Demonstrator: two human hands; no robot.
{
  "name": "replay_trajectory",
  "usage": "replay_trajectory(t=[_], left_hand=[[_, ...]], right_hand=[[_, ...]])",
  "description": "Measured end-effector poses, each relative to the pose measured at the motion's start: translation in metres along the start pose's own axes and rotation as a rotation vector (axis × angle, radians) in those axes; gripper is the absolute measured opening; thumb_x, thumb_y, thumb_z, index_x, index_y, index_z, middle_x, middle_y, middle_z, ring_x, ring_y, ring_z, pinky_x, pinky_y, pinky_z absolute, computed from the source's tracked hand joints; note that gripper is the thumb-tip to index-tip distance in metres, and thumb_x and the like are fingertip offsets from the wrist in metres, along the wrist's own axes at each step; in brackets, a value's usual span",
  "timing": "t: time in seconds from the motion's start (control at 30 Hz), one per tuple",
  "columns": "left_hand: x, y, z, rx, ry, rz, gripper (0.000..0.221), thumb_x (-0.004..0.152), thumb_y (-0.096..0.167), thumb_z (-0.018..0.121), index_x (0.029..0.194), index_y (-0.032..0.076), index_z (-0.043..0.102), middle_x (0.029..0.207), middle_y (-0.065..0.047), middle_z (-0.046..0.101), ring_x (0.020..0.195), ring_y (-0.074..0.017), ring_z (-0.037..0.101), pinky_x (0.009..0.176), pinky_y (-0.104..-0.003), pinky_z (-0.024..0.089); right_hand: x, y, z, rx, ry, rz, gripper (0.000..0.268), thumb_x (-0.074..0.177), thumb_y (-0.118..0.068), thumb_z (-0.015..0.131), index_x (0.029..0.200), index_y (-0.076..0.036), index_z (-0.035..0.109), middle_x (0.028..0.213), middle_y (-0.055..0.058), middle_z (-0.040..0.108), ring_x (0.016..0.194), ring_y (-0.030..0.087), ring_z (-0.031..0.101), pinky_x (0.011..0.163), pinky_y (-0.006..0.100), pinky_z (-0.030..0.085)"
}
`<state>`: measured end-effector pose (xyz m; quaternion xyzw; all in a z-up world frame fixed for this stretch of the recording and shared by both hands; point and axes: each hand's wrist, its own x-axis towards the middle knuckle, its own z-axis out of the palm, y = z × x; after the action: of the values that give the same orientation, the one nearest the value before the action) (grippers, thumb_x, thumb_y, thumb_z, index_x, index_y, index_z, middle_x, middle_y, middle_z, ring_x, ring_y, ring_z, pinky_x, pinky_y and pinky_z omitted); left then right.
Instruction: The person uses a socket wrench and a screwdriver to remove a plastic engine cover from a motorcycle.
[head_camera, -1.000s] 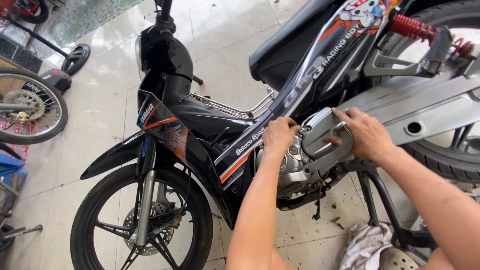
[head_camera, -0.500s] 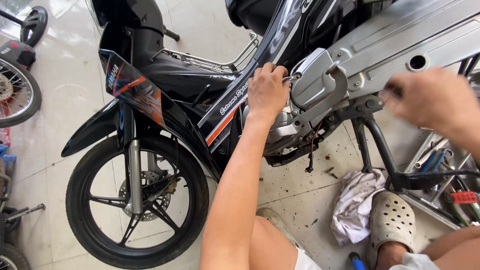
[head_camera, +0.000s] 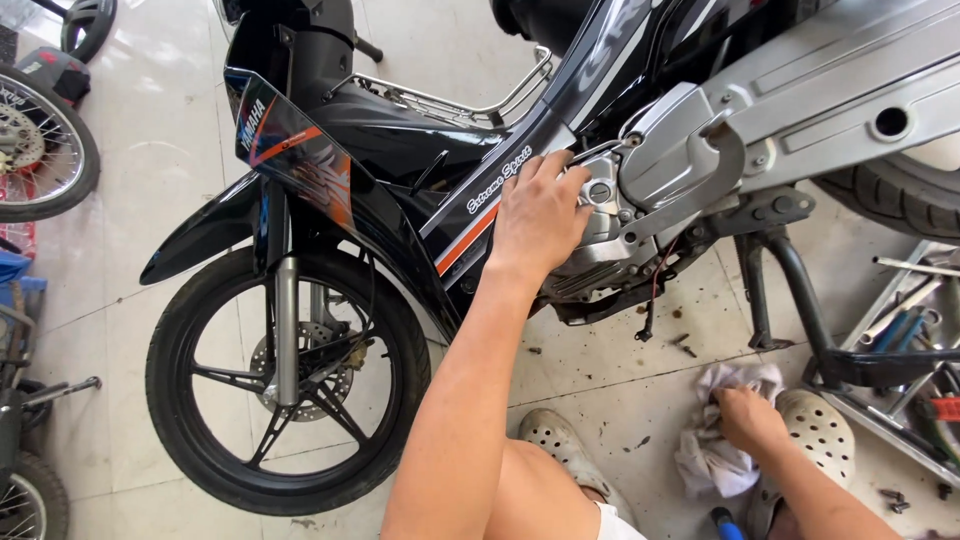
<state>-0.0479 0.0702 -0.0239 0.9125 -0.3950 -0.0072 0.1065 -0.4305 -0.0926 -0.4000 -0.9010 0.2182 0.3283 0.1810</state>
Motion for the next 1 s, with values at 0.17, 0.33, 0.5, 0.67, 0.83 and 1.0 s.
replay_trajectory(t=[0.17, 0.33, 0.5, 0.67, 0.83, 1.0], left_hand=[[0.002, -0.004, 0.003, 0.004, 0.024, 0.029, 0.035, 0.087, 0.031, 0.077, 0.119, 0.021, 0.068, 0.137, -0.005, 0.058, 0.134, -0.0313, 0.054, 0.105, -0.052, 0.049], [0.006, -0.008, 0.013, 0.002, 0.058, 0.032, 0.035, 0.086, 0.031, 0.078, 0.118, 0.022, 0.069, 0.131, -0.004, 0.061, 0.131, -0.031, 0.056, 0.104, -0.054, 0.049], [0.012, -0.013, 0.018, -0.008, 0.085, 0.055, 0.035, 0.087, 0.033, 0.075, 0.119, 0.021, 0.068, 0.126, -0.004, 0.063, 0.13, -0.0316, 0.057, 0.105, -0.056, 0.049], [0.013, -0.005, -0.011, -0.046, 0.026, 0.061, 0.033, 0.092, 0.03, 0.072, 0.122, 0.014, 0.07, 0.125, -0.007, 0.068, 0.121, -0.0301, 0.061, 0.098, -0.05, 0.05], [0.017, -0.007, 0.0, -0.048, 0.04, 0.089, 0.031, 0.093, 0.032, 0.071, 0.119, 0.015, 0.07, 0.12, -0.006, 0.07, 0.115, -0.0303, 0.063, 0.095, -0.05, 0.051], [0.019, -0.003, -0.001, -0.043, 0.071, 0.107, 0.026, 0.093, 0.028, 0.072, 0.116, 0.015, 0.07, 0.114, -0.005, 0.072, 0.11, -0.0284, 0.066, 0.091, -0.047, 0.054]], right_hand=[[-0.029, -0.066, -0.079, 0.125, -0.277, 0.121, 0.053, 0.082, -0.035, 0.08, 0.128, -0.009, 0.076, 0.122, 0.018, 0.079, 0.117, 0.034, 0.075, 0.099, 0.046, 0.062], [-0.013, -0.082, -0.103, 0.19, 0.246, 0.067, 0.041, 0.085, -0.033, 0.075, 0.122, -0.014, 0.076, 0.105, 0.015, 0.077, 0.095, 0.036, 0.079, 0.075, 0.048, 0.067], [0.018, -0.095, -0.103, 0.146, 0.305, 0.059, 0.042, 0.088, -0.038, 0.074, 0.126, -0.021, 0.074, 0.111, 0.012, 0.073, 0.1, 0.035, 0.077, 0.085, 0.047, 0.066], [0.016, -0.107, -0.111, 0.219, 0.14, 0.181, 0.018, 0.108, -0.03, 0.057, 0.116, -0.021, 0.071, 0.101, 0.001, 0.077, 0.079, 0.016, 0.075, 0.068, 0.03, 0.071], [0.015, -0.094, -0.093, 0.292, 0.249, 0.047, 0.022, 0.102, -0.022, 0.061, 0.118, -0.013, 0.073, 0.106, 0.009, 0.078, 0.085, 0.023, 0.077, 0.074, 0.034, 0.069], [0.01, -0.093, -0.089, 0.372, 0.293, 0.03, 0.025, 0.098, -0.021, 0.061, 0.119, -0.01, 0.071, 0.106, 0.011, 0.077, 0.086, 0.027, 0.078, 0.075, 0.037, 0.07]])
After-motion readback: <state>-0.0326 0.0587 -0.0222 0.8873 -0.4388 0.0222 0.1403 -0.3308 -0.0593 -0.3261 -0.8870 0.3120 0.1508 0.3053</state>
